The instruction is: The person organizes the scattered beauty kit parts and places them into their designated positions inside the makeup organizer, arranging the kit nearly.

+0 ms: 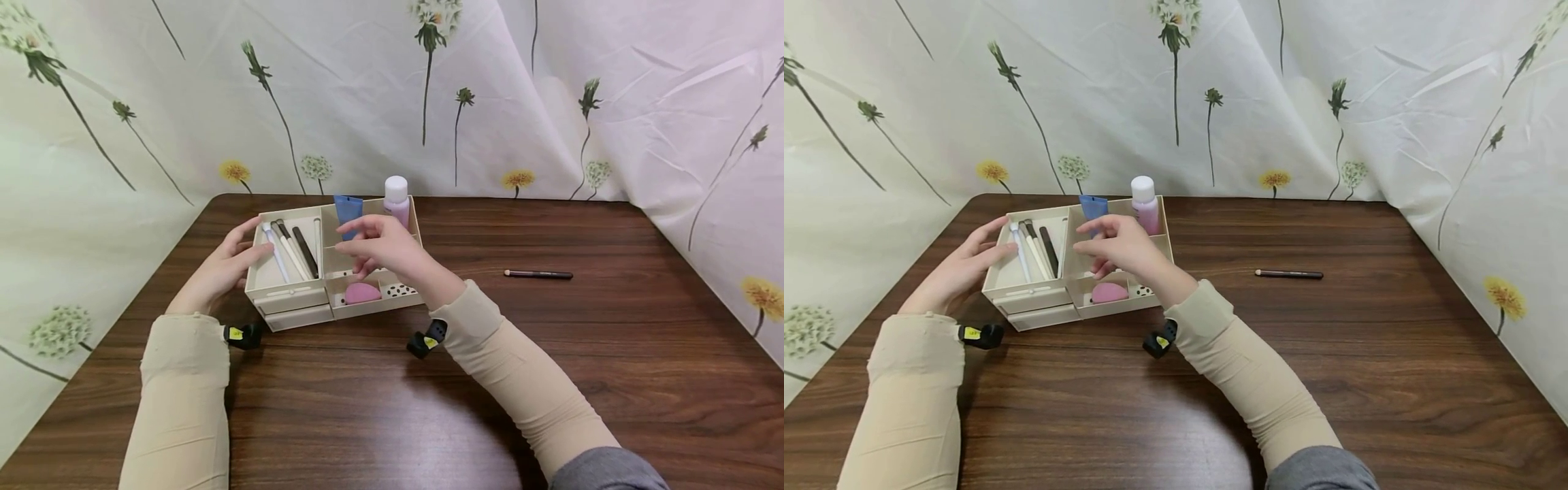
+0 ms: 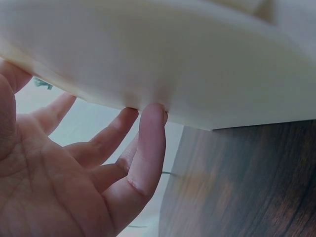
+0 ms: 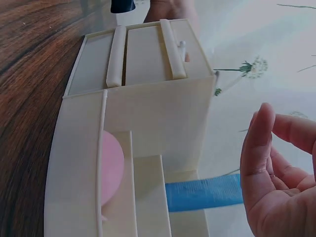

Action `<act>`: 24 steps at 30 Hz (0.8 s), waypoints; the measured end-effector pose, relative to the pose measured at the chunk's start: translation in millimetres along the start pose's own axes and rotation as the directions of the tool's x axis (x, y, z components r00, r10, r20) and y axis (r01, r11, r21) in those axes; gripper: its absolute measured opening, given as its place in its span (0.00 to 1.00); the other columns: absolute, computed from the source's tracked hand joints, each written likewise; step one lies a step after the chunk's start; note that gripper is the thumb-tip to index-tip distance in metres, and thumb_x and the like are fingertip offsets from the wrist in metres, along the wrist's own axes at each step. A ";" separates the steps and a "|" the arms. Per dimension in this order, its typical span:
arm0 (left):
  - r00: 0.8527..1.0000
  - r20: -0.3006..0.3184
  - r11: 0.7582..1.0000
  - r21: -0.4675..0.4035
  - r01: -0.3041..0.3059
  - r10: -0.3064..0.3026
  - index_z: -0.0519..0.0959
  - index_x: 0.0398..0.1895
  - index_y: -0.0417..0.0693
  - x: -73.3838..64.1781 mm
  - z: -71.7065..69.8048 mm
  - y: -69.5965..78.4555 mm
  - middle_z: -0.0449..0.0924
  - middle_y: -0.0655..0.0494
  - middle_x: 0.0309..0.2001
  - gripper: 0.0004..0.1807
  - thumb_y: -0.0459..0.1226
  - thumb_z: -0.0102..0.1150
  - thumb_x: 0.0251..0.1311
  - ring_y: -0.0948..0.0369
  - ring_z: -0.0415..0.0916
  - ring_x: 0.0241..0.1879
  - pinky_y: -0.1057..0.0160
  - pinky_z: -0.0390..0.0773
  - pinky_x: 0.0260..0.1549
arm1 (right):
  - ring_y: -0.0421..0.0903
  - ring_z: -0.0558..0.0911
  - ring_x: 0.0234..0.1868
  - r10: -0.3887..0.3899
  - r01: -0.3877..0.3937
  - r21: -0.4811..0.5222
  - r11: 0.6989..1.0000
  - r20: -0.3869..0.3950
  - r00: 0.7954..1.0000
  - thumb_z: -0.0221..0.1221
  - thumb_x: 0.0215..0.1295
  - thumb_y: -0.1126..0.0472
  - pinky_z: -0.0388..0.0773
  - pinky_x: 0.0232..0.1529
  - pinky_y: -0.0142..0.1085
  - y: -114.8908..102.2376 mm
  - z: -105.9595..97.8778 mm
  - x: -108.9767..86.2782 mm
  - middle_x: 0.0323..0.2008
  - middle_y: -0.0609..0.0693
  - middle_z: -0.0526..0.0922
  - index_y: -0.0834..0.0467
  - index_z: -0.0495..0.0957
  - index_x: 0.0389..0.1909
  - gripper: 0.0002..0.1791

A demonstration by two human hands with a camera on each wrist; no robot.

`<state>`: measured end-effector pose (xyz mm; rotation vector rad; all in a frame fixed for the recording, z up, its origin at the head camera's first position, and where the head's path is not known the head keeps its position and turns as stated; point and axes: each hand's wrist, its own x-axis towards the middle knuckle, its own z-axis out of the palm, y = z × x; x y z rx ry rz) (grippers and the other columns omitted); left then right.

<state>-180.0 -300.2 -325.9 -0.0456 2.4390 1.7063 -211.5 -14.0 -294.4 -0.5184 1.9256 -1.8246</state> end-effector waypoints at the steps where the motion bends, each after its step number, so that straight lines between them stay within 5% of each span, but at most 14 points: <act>1: 1.000 0.000 1.000 -0.001 -0.001 0.001 0.35 0.81 0.65 -0.1 -0.3 -0.2 0.52 0.39 0.67 0.43 0.50 0.49 0.73 0.70 0.78 0.37 0.64 0.83 0.33 | 0.43 0.78 0.20 -0.004 0.004 0.007 1.000 -0.004 1.000 0.63 0.65 0.68 0.81 0.24 0.34 0.5 -2.1 -3.2 0.26 0.51 0.74 0.67 0.75 0.60 0.22; 13: 1.000 0.001 1.000 0.028 0.001 -0.002 0.35 0.81 0.65 -0.4 -2.9 0.0 0.55 0.44 0.64 0.43 0.51 0.49 0.73 0.71 0.78 0.38 0.64 0.83 0.34 | 0.43 0.76 0.20 -0.022 0.028 0.098 0.995 -0.061 0.998 0.61 0.65 0.70 0.79 0.21 0.34 13.0 -22.0 -35.9 0.26 0.51 0.74 0.68 0.75 0.56 0.19; 24: 1.000 0.009 1.000 0.014 0.003 -0.003 0.34 0.81 0.65 -0.1 -1.0 -0.9 0.48 0.36 0.71 0.43 0.52 0.49 0.73 0.71 0.78 0.38 0.64 0.83 0.34 | 0.42 0.75 0.18 -0.054 0.062 0.099 0.993 -0.085 0.995 0.59 0.66 0.71 0.78 0.20 0.33 12.0 -38.2 -53.3 0.22 0.50 0.74 0.68 0.74 0.55 0.17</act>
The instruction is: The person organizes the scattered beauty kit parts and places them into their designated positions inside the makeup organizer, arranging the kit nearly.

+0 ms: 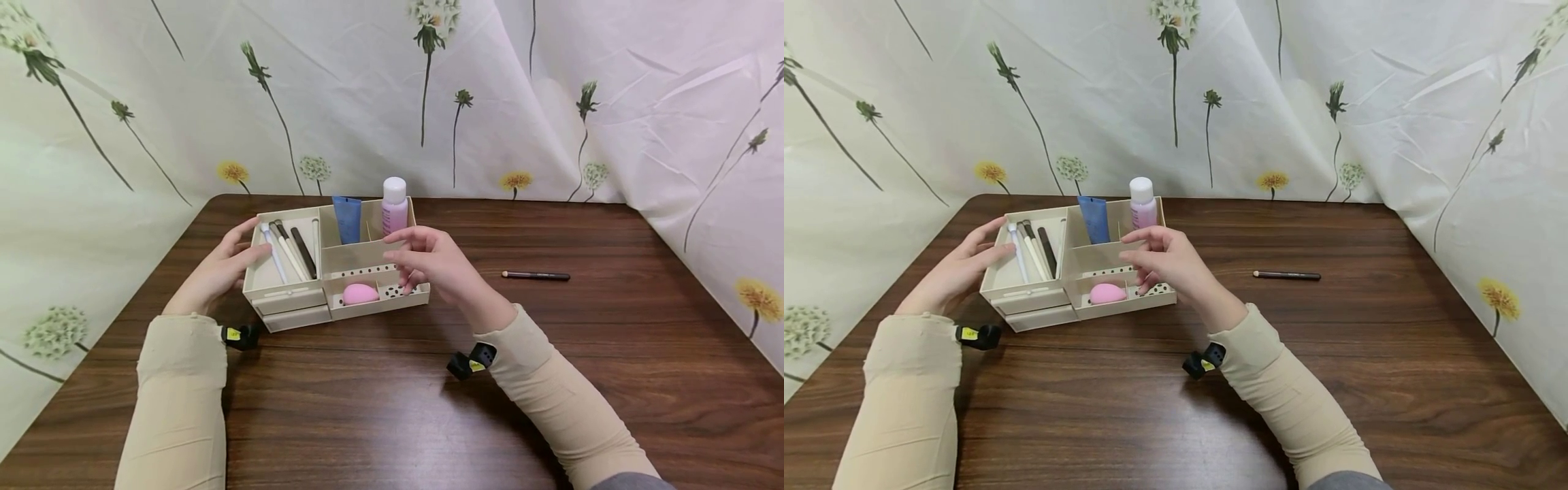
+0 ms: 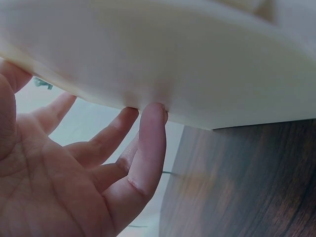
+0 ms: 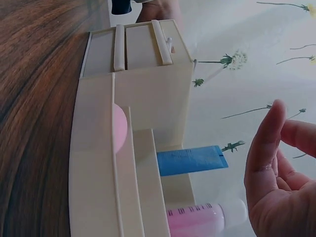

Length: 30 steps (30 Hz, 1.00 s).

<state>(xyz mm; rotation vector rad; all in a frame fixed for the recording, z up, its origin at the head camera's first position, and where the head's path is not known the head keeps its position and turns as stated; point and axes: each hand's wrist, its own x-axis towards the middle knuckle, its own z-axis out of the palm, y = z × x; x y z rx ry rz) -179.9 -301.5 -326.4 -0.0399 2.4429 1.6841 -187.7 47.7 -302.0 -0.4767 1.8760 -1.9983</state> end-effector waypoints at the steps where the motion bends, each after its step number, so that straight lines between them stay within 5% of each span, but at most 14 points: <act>1: 1.000 0.000 1.000 -0.003 -0.001 0.001 0.34 0.81 0.65 0.2 0.2 -0.2 0.48 0.36 0.71 0.43 0.51 0.49 0.73 0.71 0.78 0.38 0.64 0.83 0.34 | 0.42 0.75 0.18 -0.002 0.002 0.001 1.000 0.000 1.000 0.59 0.66 0.71 0.78 0.19 0.33 -0.5 -1.8 -1.3 0.22 0.49 0.74 0.68 0.74 0.55 0.17; 30: 1.000 -0.008 1.000 0.016 -0.002 0.002 0.37 0.81 0.66 -1.4 0.0 -0.1 0.57 0.47 0.63 0.43 0.53 0.51 0.71 0.71 0.77 0.40 0.65 0.83 0.36 | 0.42 0.76 0.20 -0.057 0.051 -0.046 0.998 -0.135 0.989 0.59 0.66 0.69 0.79 0.22 0.34 -7.5 -52.3 -18.0 0.22 0.47 0.77 0.58 0.78 0.46 0.10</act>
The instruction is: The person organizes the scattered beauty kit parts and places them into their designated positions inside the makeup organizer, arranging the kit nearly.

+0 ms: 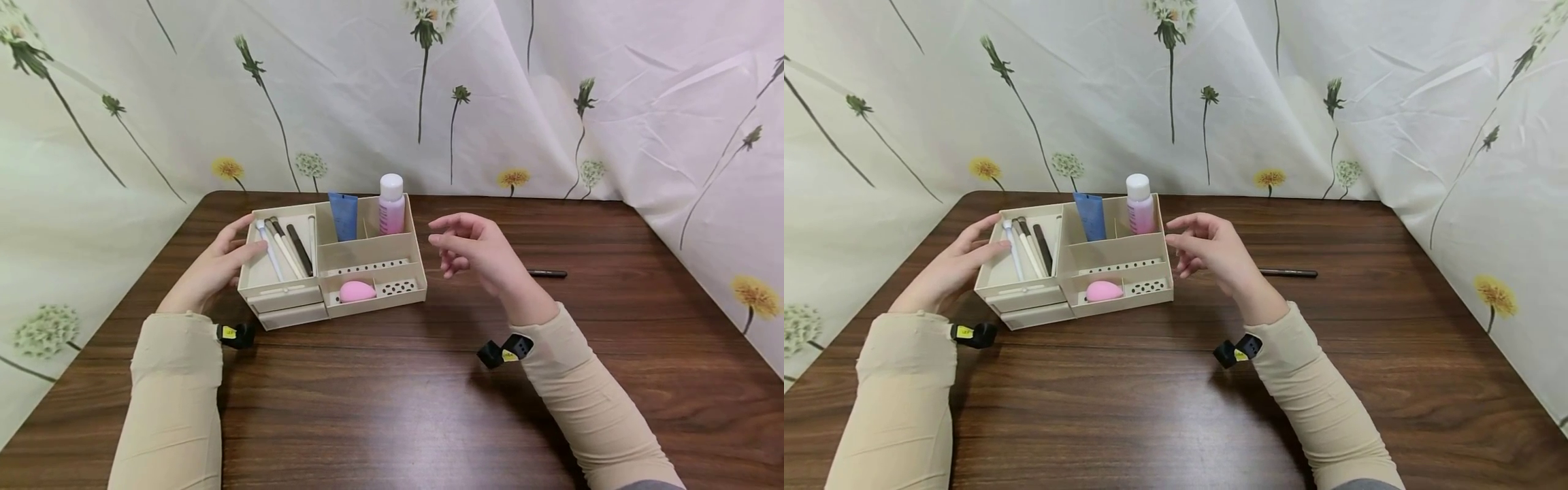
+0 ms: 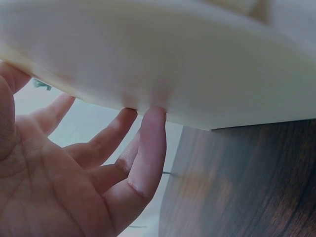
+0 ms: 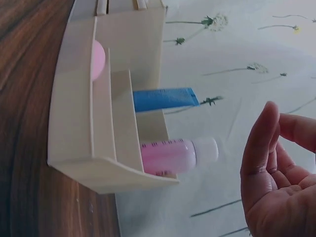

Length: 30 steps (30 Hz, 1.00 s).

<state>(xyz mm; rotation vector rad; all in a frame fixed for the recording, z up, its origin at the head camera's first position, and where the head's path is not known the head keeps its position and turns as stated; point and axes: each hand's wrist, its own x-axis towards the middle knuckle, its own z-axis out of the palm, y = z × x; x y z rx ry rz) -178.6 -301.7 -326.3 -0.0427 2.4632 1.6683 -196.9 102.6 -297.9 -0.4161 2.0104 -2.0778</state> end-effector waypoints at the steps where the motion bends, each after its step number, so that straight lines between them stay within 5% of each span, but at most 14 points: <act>1: 1.000 0.003 1.000 0.003 -0.001 0.001 0.37 0.81 0.66 0.3 0.0 -0.3 0.57 0.47 0.63 0.44 0.53 0.50 0.71 0.71 0.77 0.40 0.65 0.83 0.36 | 0.41 0.76 0.20 -0.007 0.007 -0.008 1.000 -0.003 1.000 0.59 0.66 0.69 0.79 0.22 0.34 -0.1 -2.3 0.5 0.23 0.47 0.77 0.58 0.78 0.46 0.10; 12: 1.000 0.020 1.000 0.006 -0.021 0.021 0.33 0.81 0.62 2.5 -1.7 -2.1 0.59 0.48 0.60 0.43 0.49 0.48 0.74 0.71 0.78 0.39 0.66 0.83 0.35 | 0.42 0.79 0.24 -0.030 0.028 -0.115 0.993 -0.017 0.999 0.60 0.67 0.68 0.82 0.29 0.35 -6.4 -25.0 2.3 0.25 0.47 0.80 0.53 0.80 0.43 0.09; 30: 1.000 0.018 1.000 0.013 -0.024 0.024 0.33 0.81 0.60 3.3 -0.8 -0.8 0.58 0.47 0.60 0.43 0.49 0.47 0.74 0.71 0.77 0.39 0.66 0.83 0.34 | 0.39 0.82 0.28 0.004 -0.009 -0.292 0.956 -0.018 1.000 0.61 0.67 0.66 0.83 0.34 0.32 -15.0 -65.9 0.3 0.30 0.43 0.84 0.61 0.78 0.49 0.11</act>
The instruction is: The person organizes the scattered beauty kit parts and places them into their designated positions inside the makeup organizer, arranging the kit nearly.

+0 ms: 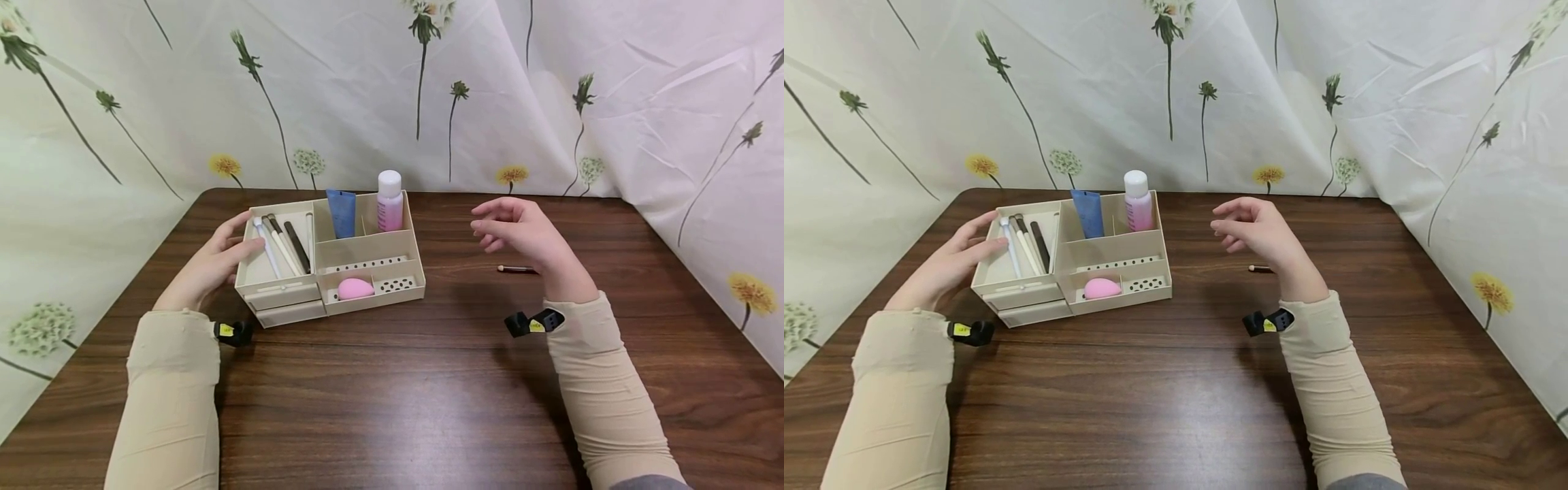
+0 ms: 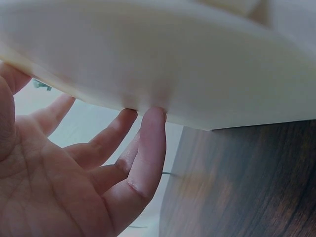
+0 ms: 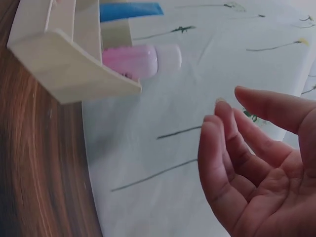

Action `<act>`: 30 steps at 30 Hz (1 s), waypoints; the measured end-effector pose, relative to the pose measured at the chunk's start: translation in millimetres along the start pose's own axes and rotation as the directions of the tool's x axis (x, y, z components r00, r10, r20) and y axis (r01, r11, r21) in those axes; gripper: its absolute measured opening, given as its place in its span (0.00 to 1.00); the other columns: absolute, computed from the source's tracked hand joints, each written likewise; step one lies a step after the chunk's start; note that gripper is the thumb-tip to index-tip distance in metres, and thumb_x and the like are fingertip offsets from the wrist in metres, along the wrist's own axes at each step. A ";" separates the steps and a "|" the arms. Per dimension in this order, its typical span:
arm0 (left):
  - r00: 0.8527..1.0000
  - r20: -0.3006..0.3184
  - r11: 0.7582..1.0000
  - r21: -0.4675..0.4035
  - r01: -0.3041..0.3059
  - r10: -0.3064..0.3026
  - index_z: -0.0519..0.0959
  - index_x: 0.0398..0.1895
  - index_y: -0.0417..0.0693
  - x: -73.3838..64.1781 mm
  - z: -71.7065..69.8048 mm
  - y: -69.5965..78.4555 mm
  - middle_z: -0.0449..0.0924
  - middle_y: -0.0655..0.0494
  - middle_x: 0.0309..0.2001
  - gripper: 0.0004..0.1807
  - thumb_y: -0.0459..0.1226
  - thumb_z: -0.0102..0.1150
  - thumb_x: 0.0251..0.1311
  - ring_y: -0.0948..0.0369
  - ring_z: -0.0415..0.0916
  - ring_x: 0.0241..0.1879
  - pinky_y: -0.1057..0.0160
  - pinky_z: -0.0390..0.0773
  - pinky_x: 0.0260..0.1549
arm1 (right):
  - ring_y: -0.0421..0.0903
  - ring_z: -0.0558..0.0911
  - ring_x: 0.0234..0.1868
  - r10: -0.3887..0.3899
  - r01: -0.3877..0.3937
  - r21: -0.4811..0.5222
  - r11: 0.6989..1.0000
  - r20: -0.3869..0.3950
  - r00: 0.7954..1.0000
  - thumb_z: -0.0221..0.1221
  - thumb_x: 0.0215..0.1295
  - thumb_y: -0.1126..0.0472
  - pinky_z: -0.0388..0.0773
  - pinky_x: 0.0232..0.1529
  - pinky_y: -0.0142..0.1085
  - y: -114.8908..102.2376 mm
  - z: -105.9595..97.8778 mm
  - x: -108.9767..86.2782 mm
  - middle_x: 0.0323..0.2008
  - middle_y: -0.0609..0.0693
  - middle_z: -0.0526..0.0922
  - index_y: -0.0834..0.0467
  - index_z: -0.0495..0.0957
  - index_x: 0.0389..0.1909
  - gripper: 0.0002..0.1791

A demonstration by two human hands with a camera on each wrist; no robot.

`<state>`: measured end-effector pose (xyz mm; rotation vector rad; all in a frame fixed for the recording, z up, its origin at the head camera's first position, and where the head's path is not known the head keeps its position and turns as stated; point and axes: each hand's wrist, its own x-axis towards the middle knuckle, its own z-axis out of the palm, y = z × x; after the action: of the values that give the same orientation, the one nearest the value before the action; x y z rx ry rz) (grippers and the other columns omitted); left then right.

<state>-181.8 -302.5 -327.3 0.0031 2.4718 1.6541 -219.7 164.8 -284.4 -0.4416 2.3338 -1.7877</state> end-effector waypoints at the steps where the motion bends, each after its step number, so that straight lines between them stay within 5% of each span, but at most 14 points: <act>1: 1.000 0.000 1.000 -0.002 0.000 0.000 0.33 0.81 0.60 0.1 -0.1 -0.1 0.58 0.48 0.60 0.43 0.49 0.47 0.74 0.71 0.77 0.39 0.66 0.83 0.34 | 0.38 0.82 0.29 0.005 -0.005 -0.016 1.000 0.002 1.000 0.61 0.67 0.66 0.83 0.35 0.31 0.9 -1.5 0.4 0.30 0.42 0.84 0.62 0.77 0.50 0.12; 8: 1.000 -0.002 1.000 0.000 0.018 -0.018 0.33 0.81 0.62 0.9 -0.3 0.1 0.59 0.49 0.60 0.44 0.50 0.48 0.74 0.72 0.77 0.39 0.66 0.82 0.35 | 0.39 0.83 0.30 0.030 -0.029 -0.063 0.998 0.007 1.000 0.60 0.68 0.64 0.84 0.37 0.33 5.9 -13.8 2.7 0.30 0.41 0.84 0.67 0.74 0.55 0.17; 20: 1.000 -0.009 1.000 0.001 0.029 -0.029 0.35 0.81 0.64 0.7 -0.3 0.3 0.58 0.50 0.61 0.43 0.50 0.49 0.73 0.73 0.76 0.39 0.67 0.82 0.35 | 0.37 0.83 0.30 0.068 -0.070 -0.057 0.996 -0.031 0.997 0.61 0.68 0.63 0.83 0.35 0.30 15.9 -29.5 4.7 0.30 0.40 0.85 0.57 0.77 0.48 0.09; 30: 0.999 -0.008 0.999 -0.004 0.032 -0.032 0.34 0.81 0.65 0.4 1.4 1.2 0.52 0.41 0.69 0.43 0.51 0.48 0.73 0.73 0.76 0.39 0.67 0.82 0.34 | 0.34 0.82 0.30 0.114 -0.117 -0.157 0.981 -0.028 0.993 0.59 0.70 0.62 0.82 0.36 0.29 30.6 -35.9 10.2 0.30 0.36 0.84 0.68 0.71 0.58 0.21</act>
<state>-182.2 -300.7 -326.8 -0.0426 2.4611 1.6492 -244.5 201.5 -303.8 -0.3052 2.4701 -1.5690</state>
